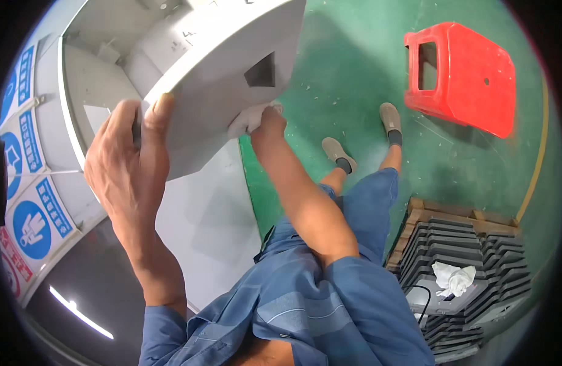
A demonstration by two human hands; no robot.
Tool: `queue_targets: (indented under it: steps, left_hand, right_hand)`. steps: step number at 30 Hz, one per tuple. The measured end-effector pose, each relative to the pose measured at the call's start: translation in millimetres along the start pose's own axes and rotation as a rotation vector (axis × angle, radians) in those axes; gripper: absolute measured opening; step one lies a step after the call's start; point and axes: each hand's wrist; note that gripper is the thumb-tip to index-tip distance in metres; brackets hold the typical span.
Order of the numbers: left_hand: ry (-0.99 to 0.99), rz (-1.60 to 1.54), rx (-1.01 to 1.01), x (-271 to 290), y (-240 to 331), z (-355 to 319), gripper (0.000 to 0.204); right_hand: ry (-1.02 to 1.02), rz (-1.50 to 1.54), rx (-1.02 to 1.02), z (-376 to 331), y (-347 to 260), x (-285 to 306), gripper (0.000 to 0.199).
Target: Cleaning and wiping down white metal enclosures with a cloth.
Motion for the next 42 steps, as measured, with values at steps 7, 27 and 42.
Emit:
queue_targets:
  steps: [7, 27, 42]
  left_hand:
    - [-0.065, 0.016, -0.099, -0.3, 11.8, 10.3, 0.042]
    - [-0.151, -0.085, -0.074, 34.1, 44.7, 12.6, 0.037]
    - [-0.159, -0.204, 0.388, 79.1, 80.6, 6.2, 0.036]
  right_hand:
    - [0.009, 0.310, -0.136, 85.4, -75.2, 71.3, 0.021]
    - [0.051, 0.961, 0.388, 214.5, -301.7, 210.1, 0.038]
    - [-0.291, 1.016, -0.467, 271.8, -305.9, 260.9, 0.079]
Point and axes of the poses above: each hand's wrist, its own z-axis towards the middle knuckle, its own x-axis out of the back of the hand, y = z × x, and after that the axes turned 8 degrees about x, right-handed
